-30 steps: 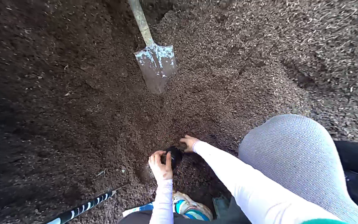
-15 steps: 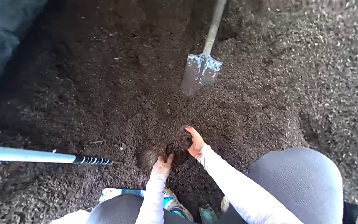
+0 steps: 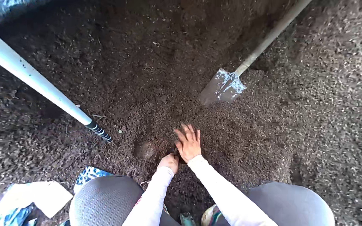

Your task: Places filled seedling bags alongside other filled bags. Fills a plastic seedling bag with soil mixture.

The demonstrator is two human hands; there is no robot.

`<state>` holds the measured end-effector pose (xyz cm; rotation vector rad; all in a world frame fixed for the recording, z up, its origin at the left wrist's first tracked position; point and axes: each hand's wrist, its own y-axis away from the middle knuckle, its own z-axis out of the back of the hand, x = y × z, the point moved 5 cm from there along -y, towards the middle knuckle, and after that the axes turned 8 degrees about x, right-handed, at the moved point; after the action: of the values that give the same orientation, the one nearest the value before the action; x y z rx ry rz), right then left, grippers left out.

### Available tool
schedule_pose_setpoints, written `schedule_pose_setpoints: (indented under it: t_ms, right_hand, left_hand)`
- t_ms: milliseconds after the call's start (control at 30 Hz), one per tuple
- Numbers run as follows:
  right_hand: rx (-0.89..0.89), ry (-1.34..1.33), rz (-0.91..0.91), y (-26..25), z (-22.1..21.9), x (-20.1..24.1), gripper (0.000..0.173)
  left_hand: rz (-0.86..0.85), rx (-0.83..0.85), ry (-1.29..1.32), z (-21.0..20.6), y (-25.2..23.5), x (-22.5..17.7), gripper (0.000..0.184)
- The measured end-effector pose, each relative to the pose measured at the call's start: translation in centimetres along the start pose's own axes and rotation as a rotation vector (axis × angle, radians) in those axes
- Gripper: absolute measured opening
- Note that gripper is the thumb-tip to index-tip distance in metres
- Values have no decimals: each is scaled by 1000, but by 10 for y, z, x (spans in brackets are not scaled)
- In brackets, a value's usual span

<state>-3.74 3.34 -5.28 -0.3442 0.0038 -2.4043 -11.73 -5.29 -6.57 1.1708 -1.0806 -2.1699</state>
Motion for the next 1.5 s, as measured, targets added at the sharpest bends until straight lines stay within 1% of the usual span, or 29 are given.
schedule_pose_setpoints:
  t_ms: [100,167,200,300,333,367,400,467,533,567,633,667,733,767,800,833,867,933,1033,1100,1200,1233,1300,1333,1367,1400,1433,1467,1500]
  right_hand:
    - [154,148,66,-7,-30,5,49]
    - [214,168,124,-13,-23,16,49]
    - [170,170,160,-19,-11,23,48]
    - [-174,161,255,-32,33,40,42]
    - [-249,153,263,-33,35,40,41]
    - [-274,146,263,-33,26,35,41]
    - [-233,140,273,-31,8,27,40]
    - [-46,165,311,-26,-26,18,39]
    - [113,163,354,-30,-25,22,37]
    - [165,122,327,-33,-16,21,35]
    - [265,5,122,-42,7,3,36]
    - [381,-81,-38,-43,15,-16,41]
    - [748,-364,-370,-29,10,-59,58]
    - [916,-544,-516,-13,4,-73,66]
    - [1034,-691,-629,2,-4,-82,72]
    - [1099,-784,-685,12,-10,-85,73]
    - [1119,-830,-690,16,-12,-84,71]
    - [1081,-815,-605,15,-15,-77,64]
    - [1018,-715,-452,7,-18,-70,61]
    - [974,-603,-419,3,-17,-65,60]
    - [940,-461,-421,3,-8,-54,59]
    - [935,-468,-428,4,-5,-52,58]
    - [909,-638,-521,8,-1,-58,59]
    - [877,-748,-621,13,-1,-65,64]
    - [814,-800,-704,19,-5,-77,69]
    - [751,-779,-737,24,-14,-93,67]
    - [727,-677,-702,30,-27,-109,60]
    - [748,-543,-624,38,-45,-124,54]
    - [767,-438,-552,51,-64,-135,59]
  left_hand:
    - [-8,9,41,-2,-1,4,49]
    - [0,-8,100,-1,-1,7,48]
    - [0,-12,132,1,-2,8,48]
    - [1,18,195,-1,-3,9,47]
    - [2,25,207,-2,-3,10,47]
    - [3,23,212,-1,-4,10,47]
    - [3,18,210,0,-5,10,48]
    - [-4,20,192,0,-6,9,48]
    - [-9,33,201,1,-9,11,48]
    - [-16,47,222,3,-12,14,49]
    - [10,74,346,7,-13,18,59]
    - [47,79,419,6,-13,20,70]
    - [117,75,535,0,-18,26,91]
    - [139,90,597,-5,-23,28,97]
    - [146,115,674,-10,-30,30,99]
    - [138,155,760,-15,-36,30,100]
    - [117,193,823,-18,-40,27,97]
    - [52,216,863,-19,-45,22,87]
    - [-25,151,731,-12,-43,13,73]
    - [-50,75,631,-10,-44,8,69]
    - [-21,-26,328,-5,-39,5,68]
    - [-5,-63,213,-3,-35,5,67]
    - [-8,-188,46,2,-26,7,70]
    - [-52,-256,-2,4,-21,8,77]
    - [-134,-317,-31,3,-16,8,91]
    - [-221,-349,-71,1,-13,6,109]
    - [-283,-353,-135,-3,-13,4,125]
    - [-330,-354,-210,-8,-15,1,134]
    - [-370,-361,-274,-12,-19,-2,136]
